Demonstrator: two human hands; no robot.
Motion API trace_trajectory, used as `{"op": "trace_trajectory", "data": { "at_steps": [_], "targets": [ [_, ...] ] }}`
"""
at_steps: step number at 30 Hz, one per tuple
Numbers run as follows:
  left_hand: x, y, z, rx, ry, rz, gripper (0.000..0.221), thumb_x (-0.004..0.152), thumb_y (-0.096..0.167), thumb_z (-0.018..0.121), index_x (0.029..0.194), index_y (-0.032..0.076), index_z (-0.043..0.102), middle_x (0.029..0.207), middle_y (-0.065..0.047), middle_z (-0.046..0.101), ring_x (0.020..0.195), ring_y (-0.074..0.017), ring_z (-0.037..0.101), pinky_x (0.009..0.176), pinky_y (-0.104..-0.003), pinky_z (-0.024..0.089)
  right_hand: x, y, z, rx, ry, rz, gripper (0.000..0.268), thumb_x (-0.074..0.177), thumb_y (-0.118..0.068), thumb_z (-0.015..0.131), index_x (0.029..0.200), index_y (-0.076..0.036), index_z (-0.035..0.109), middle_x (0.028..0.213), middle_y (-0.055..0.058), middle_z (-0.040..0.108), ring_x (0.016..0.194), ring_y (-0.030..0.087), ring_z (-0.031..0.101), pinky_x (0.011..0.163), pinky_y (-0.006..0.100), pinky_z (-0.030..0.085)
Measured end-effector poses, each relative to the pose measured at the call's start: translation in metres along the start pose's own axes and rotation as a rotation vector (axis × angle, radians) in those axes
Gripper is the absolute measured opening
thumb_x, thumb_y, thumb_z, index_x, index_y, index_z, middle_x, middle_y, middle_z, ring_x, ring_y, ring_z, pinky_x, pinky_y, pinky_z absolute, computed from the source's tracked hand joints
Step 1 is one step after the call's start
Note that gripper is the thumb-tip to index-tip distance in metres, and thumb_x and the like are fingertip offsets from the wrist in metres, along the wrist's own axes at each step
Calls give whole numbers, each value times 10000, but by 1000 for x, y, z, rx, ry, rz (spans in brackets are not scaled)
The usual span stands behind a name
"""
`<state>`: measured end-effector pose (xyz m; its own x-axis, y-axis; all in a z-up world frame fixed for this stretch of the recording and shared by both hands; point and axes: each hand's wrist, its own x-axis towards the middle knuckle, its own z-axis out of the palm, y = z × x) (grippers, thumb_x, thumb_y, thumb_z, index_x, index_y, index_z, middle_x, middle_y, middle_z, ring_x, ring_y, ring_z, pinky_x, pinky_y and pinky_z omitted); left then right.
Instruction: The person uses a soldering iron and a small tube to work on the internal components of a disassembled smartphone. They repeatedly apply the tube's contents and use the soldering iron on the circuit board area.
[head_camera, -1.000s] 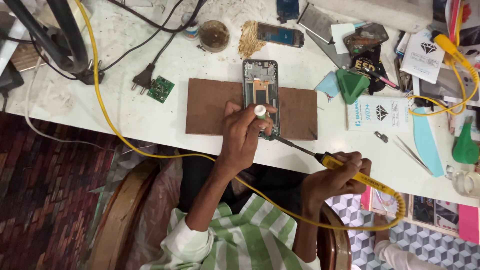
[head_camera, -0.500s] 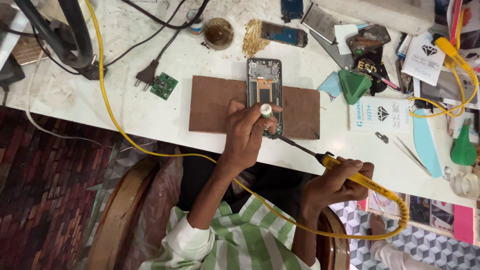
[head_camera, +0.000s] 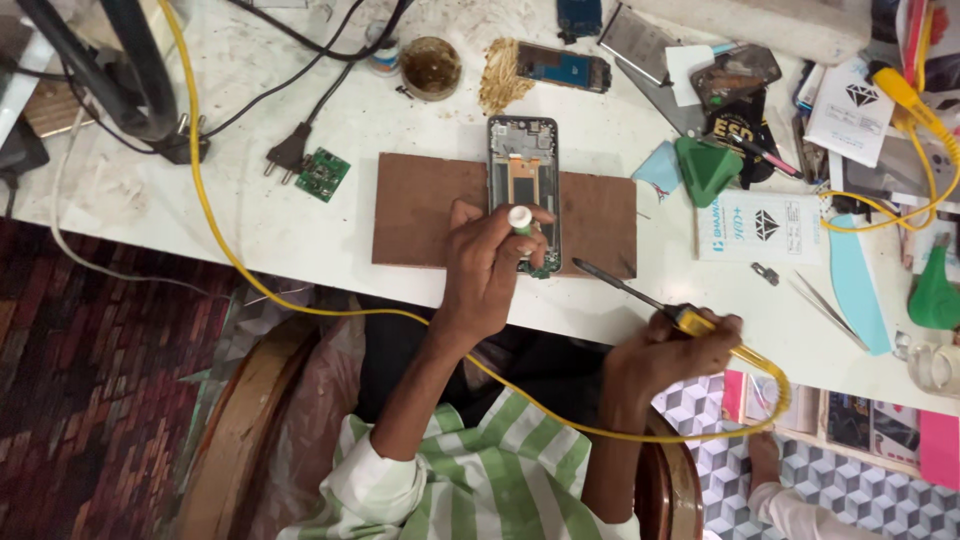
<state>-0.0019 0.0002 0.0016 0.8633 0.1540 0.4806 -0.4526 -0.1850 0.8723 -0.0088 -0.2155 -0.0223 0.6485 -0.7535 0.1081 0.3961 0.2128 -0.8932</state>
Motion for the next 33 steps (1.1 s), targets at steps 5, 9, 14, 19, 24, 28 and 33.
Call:
{"op": "trace_trajectory", "data": {
  "at_steps": [5, 9, 14, 19, 24, 28, 33],
  "targets": [
    [-1, 0, 0, 7, -3, 15, 494, 1160, 426, 349, 1155, 67, 689, 752, 26, 687, 656, -98, 563, 885, -327, 337, 1, 17, -4, 68, 0, 37, 283, 1053, -304, 520, 882, -89, 450, 701, 13, 467, 503, 117, 409, 436, 250, 307],
    [1, 0, 0, 11, 2, 28, 494, 1154, 427, 348, 1166, 62, 682, 734, 27, 672, 667, -93, 579, 886, -327, 334, -9, 18, 0, -3, -48, -54, 308, 1083, -315, 528, 890, -90, 446, 734, 5, 471, 509, 83, 374, 442, 230, 295],
    [0, -1, 0, 7, -2, 21, 485, 1159, 426, 360, 1178, 63, 680, 754, 26, 683, 678, -98, 581, 892, -325, 342, -12, 16, 0, -45, -86, -104, 320, 1078, -311, 563, 873, -103, 430, 753, 0, 466, 509, 73, 364, 439, 231, 279],
    [0, -3, 1, 9, -5, 13, 485, 1155, 436, 362, 1180, 73, 683, 751, 30, 683, 669, -96, 587, 882, -326, 333, -11, 16, 2, -66, 94, -8, 246, 1044, -326, 573, 940, -119, 492, 814, -10, 520, 581, 70, 438, 455, 226, 308],
    [0, -3, 1, 27, 1, 32, 485, 1151, 439, 360, 1168, 79, 686, 741, 27, 683, 653, -102, 573, 872, -332, 321, -9, 18, -3, -81, 15, -50, 272, 1049, -346, 576, 952, -104, 499, 827, -4, 519, 592, 69, 423, 468, 217, 287],
    [-2, -3, 1, 7, 5, 16, 485, 1149, 439, 356, 1166, 82, 684, 727, 29, 667, 650, -88, 583, 873, -328, 327, -5, 23, -10, -102, 83, -21, 250, 1053, -368, 558, 1014, -123, 521, 880, -18, 552, 656, 50, 486, 490, 216, 318],
    [-1, -6, 4, -15, 11, 14, 475, 1159, 417, 342, 1174, 92, 688, 729, 38, 678, 636, -80, 579, 860, -317, 330, 2, 25, -11, -42, 2, -23, 323, 1061, -391, 581, 919, -114, 493, 786, -5, 488, 585, 73, 417, 484, 233, 284]
  ]
}}
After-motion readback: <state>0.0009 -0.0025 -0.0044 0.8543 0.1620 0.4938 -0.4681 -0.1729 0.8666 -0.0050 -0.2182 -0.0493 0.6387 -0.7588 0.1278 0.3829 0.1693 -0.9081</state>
